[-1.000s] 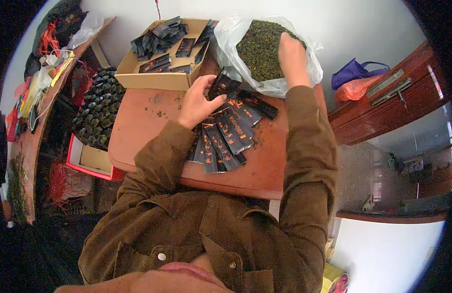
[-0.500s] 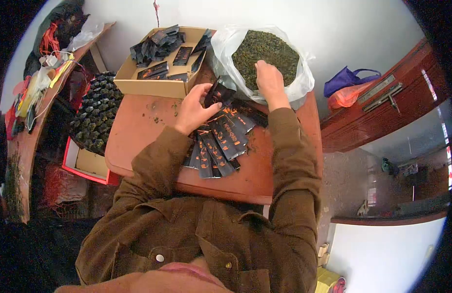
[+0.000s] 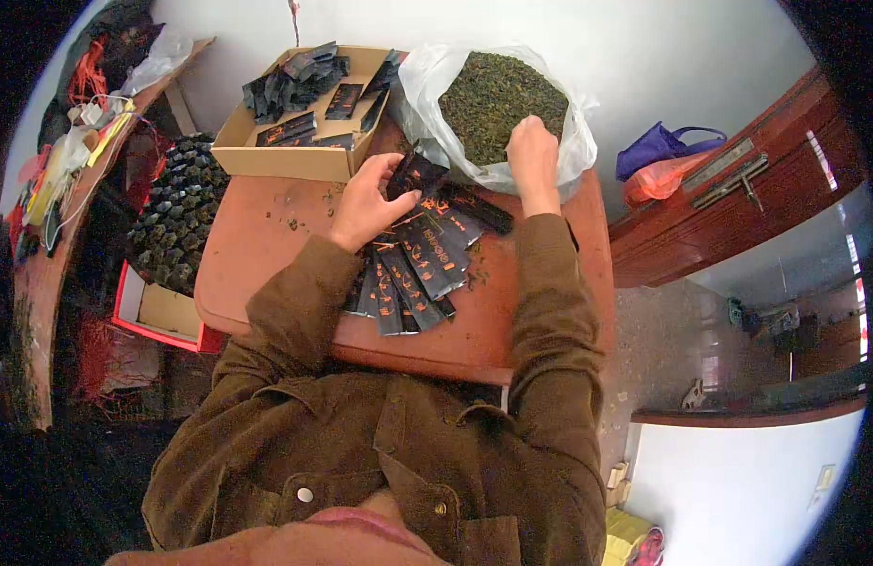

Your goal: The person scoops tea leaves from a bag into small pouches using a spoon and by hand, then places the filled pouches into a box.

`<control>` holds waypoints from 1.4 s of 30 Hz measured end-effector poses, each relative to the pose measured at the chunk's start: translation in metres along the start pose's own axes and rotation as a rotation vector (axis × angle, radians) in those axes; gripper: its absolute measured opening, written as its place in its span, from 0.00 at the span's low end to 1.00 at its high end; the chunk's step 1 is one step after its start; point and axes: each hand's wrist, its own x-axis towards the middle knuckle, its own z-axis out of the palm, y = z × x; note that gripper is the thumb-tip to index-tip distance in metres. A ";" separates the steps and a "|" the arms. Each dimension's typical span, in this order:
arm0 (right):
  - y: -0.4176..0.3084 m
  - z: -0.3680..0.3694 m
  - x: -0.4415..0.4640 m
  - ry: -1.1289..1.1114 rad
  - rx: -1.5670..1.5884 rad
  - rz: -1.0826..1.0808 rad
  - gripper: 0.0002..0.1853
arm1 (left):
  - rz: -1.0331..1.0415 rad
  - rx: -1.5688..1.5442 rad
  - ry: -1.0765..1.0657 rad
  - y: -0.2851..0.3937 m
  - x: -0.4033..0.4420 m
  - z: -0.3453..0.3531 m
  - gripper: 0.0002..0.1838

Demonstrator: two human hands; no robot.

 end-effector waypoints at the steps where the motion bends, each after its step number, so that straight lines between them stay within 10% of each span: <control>1: -0.002 0.002 -0.001 -0.016 0.039 0.030 0.16 | 0.004 0.003 0.003 0.000 0.000 0.000 0.25; 23: 0.023 -0.010 -0.006 -0.115 1.102 0.608 0.11 | 0.027 0.005 0.036 0.001 -0.001 0.002 0.24; 39: -0.065 -0.069 -0.031 -0.279 0.916 0.302 0.12 | -0.002 0.059 0.000 -0.001 -0.003 0.001 0.26; 42: -0.081 -0.064 -0.047 -0.151 0.607 -0.070 0.11 | 0.013 0.056 0.038 0.000 -0.003 0.002 0.25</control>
